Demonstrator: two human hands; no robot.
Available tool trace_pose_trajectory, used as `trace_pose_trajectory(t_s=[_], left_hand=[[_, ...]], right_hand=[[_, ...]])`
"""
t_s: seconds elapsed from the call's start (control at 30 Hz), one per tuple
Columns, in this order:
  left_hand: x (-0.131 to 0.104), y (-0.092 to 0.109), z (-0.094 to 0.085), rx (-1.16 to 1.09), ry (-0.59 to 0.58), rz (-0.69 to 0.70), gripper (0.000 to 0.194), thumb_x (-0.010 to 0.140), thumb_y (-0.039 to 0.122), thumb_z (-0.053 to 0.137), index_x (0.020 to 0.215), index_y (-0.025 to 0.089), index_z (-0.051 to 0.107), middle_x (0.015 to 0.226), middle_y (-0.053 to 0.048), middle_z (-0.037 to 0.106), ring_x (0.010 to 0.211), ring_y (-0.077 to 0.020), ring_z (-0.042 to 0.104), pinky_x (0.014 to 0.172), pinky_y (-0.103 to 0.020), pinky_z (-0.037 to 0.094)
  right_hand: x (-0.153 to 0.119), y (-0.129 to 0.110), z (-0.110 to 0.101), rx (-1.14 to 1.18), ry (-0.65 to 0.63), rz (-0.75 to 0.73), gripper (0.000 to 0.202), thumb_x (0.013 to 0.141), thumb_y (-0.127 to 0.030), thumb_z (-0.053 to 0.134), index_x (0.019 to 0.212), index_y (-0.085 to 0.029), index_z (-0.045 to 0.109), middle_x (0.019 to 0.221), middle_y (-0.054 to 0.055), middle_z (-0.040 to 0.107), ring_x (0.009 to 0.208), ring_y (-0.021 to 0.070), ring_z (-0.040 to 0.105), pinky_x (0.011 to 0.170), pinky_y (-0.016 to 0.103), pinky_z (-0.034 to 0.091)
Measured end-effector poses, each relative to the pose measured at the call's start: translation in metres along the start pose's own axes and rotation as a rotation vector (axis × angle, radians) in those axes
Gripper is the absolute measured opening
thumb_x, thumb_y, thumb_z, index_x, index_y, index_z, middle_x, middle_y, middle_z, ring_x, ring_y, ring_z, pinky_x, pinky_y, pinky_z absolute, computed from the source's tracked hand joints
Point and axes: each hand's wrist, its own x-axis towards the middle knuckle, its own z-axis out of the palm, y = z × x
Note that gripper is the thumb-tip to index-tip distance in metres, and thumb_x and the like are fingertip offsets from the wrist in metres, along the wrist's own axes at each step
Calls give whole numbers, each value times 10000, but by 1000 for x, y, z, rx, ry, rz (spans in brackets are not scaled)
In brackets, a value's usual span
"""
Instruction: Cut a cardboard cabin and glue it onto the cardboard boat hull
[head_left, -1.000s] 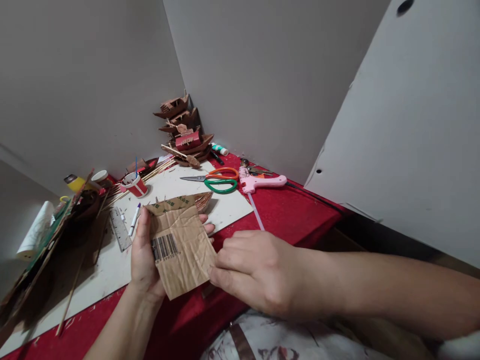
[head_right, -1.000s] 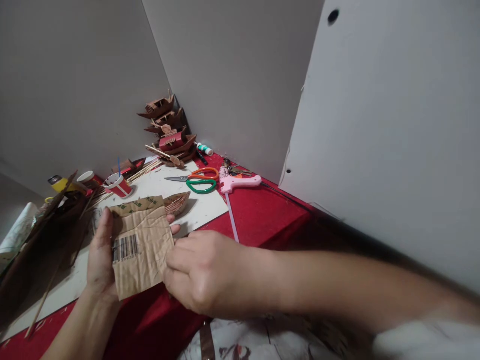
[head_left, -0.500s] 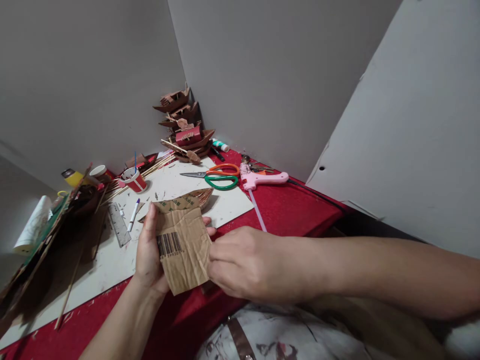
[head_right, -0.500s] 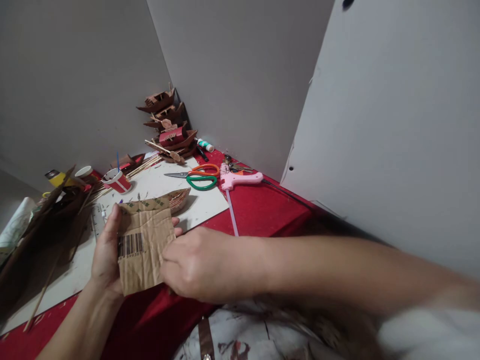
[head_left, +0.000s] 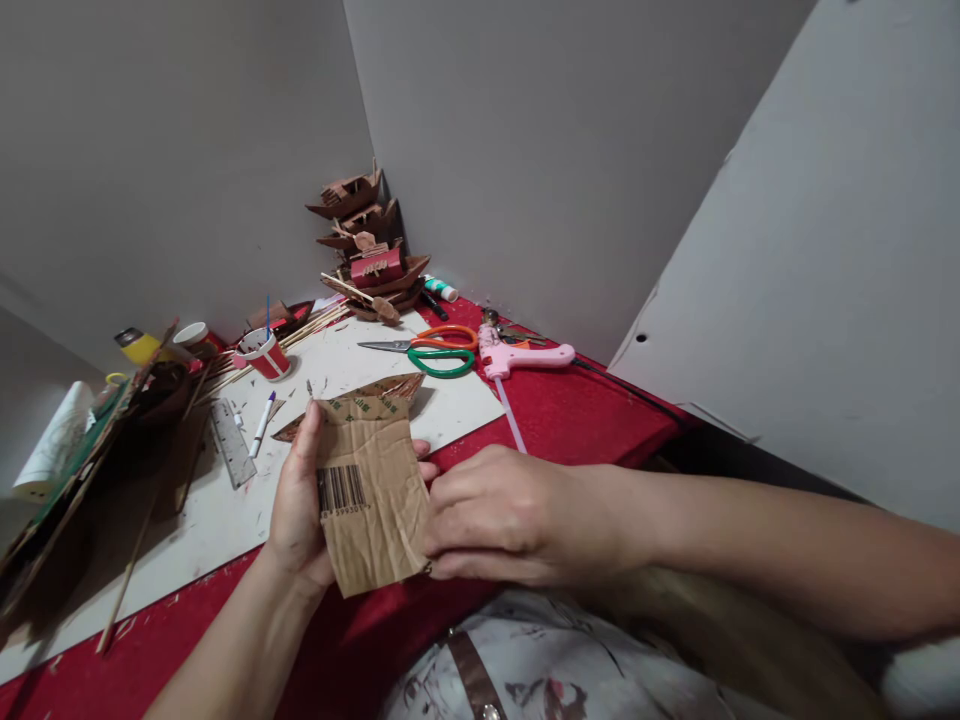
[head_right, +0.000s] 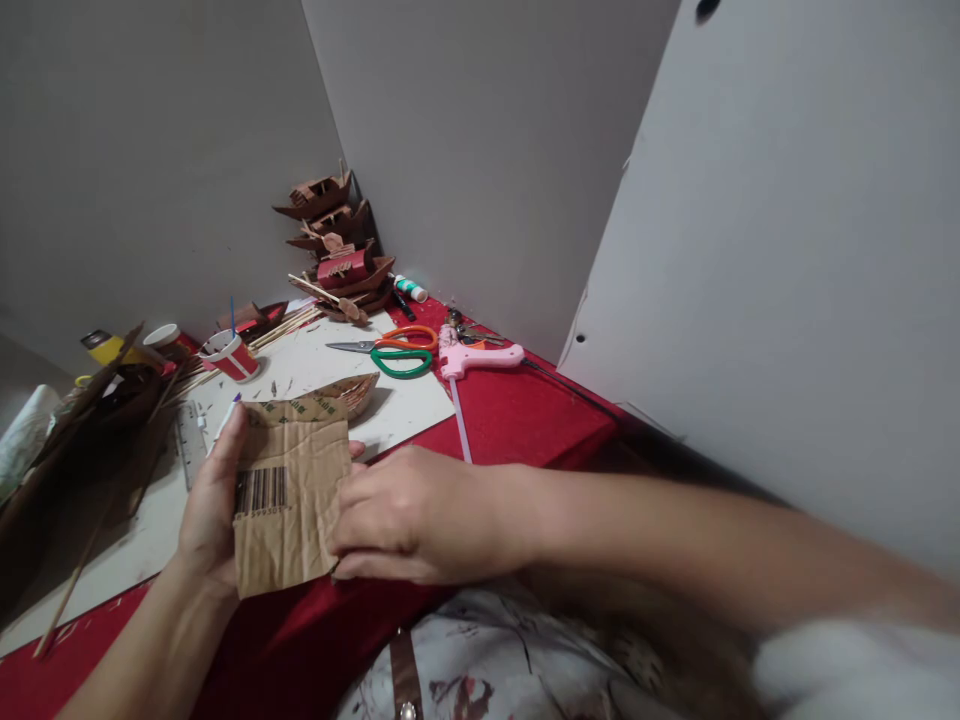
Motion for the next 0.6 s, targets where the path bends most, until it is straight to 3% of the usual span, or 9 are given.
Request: trace_pose_trajectory(t_s=[0.2,0.33,0.47,0.6], left_hand=[[-1,-3,7,38,26,36,640,900,603,413,1220,85,607,978,-196,749,909,-347,725,825,-515,570],[-2,-5,10,20,32,39,598,910,587,418,1251,128,593,969,-160,758,911,-329,729,821,-495,575],[-2,-4,10,5,24,66,579,909,599,407,1240,173,616,958,-141,764,927,-322,727,808,-466,583],[-5,-5,8,40,43,92,625,890,627,422,1230,147,632,964,-151,764,949,-344,719,806,-473,586]], right_hand=[[6,-11,0,-360,-171,-68,296,966,-108,413,772,-134,635,741,52,615,651,138,515,609,259,419],[10,-17,1,-441,-183,-105,268,930,-69,421,745,-151,598,704,32,575,607,148,469,554,278,387],[10,-15,4,-374,-194,-40,234,935,-105,424,774,-146,589,753,42,589,633,148,483,573,265,412],[5,-7,7,-55,-134,70,169,925,-146,473,809,-125,593,783,68,621,703,142,537,690,255,462]])
